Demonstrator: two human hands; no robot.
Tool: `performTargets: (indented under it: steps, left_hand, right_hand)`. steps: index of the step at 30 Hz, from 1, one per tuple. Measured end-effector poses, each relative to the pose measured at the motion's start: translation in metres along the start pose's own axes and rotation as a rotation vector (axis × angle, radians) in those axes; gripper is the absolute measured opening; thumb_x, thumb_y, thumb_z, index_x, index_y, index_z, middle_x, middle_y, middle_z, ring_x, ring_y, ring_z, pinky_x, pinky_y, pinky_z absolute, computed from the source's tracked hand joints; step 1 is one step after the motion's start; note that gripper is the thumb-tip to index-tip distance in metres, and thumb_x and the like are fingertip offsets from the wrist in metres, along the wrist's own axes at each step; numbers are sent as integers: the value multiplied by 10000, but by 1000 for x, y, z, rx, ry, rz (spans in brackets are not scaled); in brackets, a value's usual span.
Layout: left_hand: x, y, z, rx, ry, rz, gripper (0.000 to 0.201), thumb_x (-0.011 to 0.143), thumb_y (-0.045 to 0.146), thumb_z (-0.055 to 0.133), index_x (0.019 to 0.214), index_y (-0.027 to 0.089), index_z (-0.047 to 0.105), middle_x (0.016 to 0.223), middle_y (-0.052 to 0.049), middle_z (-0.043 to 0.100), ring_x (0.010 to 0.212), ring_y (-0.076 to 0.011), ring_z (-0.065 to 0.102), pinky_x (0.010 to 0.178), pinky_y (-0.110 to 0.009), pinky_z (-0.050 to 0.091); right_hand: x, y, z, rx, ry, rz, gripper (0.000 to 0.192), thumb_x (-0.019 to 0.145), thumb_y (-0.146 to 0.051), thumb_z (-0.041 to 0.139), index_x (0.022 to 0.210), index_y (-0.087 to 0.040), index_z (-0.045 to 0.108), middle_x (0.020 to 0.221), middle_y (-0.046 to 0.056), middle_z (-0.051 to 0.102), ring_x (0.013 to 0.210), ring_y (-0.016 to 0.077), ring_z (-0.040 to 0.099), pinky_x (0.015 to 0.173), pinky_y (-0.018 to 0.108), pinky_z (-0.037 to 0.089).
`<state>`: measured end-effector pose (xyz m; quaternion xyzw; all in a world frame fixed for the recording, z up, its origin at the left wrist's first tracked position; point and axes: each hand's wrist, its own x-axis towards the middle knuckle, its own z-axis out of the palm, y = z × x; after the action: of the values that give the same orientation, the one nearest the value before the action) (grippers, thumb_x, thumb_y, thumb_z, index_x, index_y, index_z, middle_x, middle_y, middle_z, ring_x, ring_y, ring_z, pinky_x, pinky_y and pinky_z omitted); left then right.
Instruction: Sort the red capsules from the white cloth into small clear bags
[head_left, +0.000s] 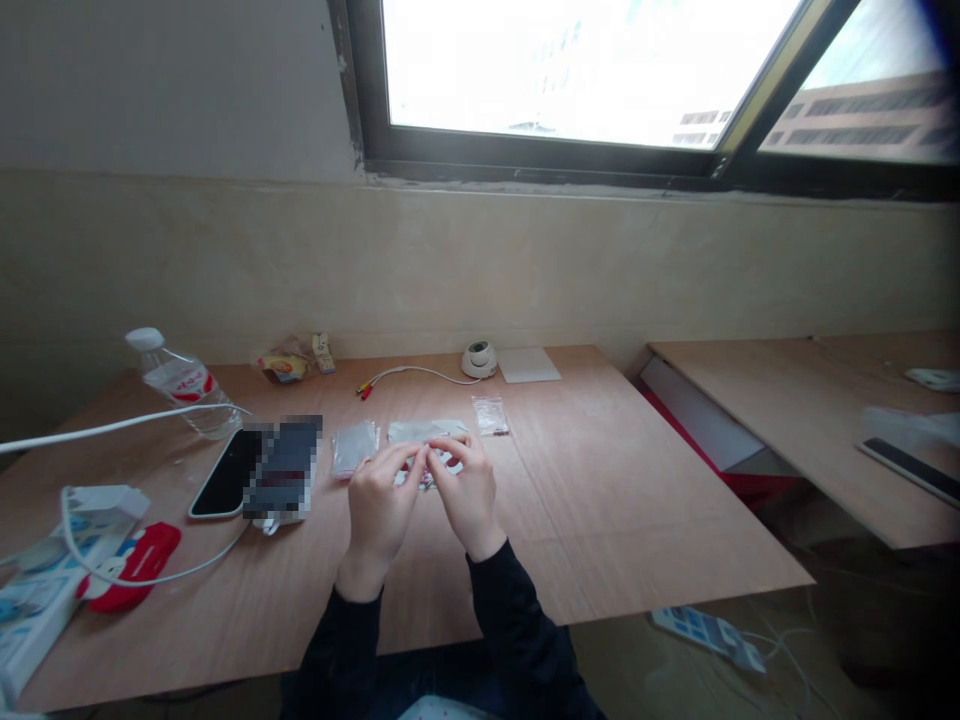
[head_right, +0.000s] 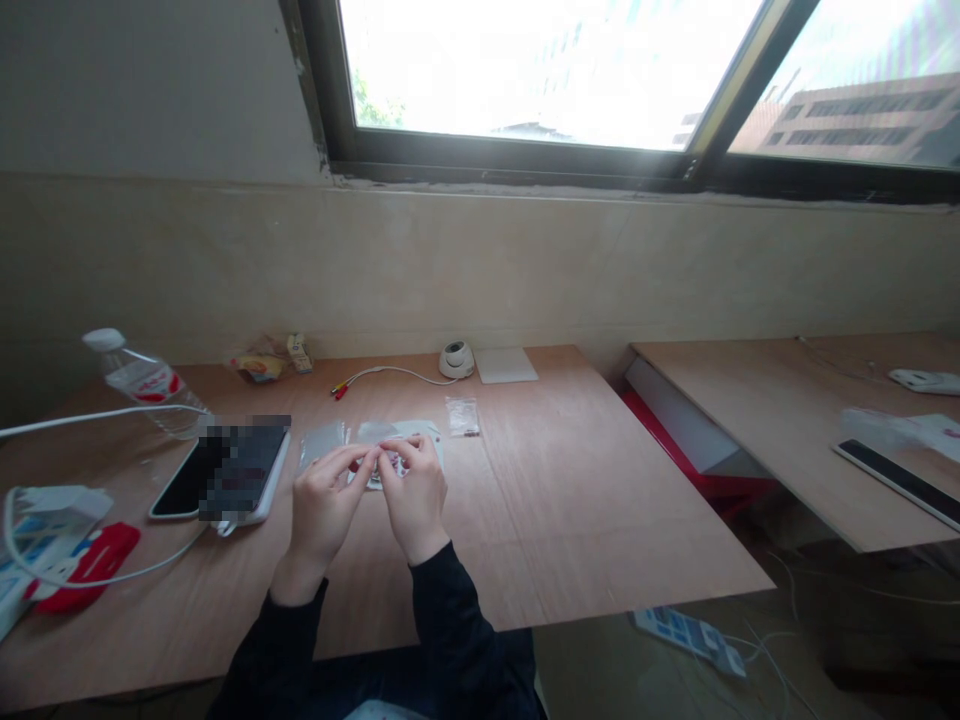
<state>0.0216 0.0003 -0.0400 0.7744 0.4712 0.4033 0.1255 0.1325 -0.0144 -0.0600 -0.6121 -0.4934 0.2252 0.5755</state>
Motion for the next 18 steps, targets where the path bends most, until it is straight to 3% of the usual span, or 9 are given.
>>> performTargets:
  steps: [6,9,12,18]
  left_hand:
    - [4,-6,-6,-82,-113,37,171,819,251,532,926,236,665,1055,-60,673,1031,-229,575,925,-385,402]
    - [4,-13,-12,-87,-276,43,415,746,203,585,1156,266,575,1305,-57,532,1226,-241,441,1034,-432,310]
    - [2,-17,-11,-106,-413,33,659,679,205,642,1302,279,444,1414,-62,412,1322,-255,320,1073,-459,248]
    - [1,-15,-6,-193,-416,-39,501,680,198,652,1166,271,552,1200,-55,609,1129,-258,536,994,-431,361]
  right_hand:
    - [6,14,-7,-35,-81,57,259,704,-246,656,961,-237,681,942,47,570,717,154,548,695,303,469]
    - [9,23,-12,-21,-144,-7,313,637,-212,715,948,-231,679,979,51,543,888,195,549,798,333,457]
    - [9,29,-16,19,-236,-70,314,603,-194,749,907,-219,676,1004,50,527,1016,219,515,910,373,408]
    - [13,17,-30,48,-473,-107,210,686,-172,682,888,-229,691,1000,44,568,960,192,546,835,339,437]
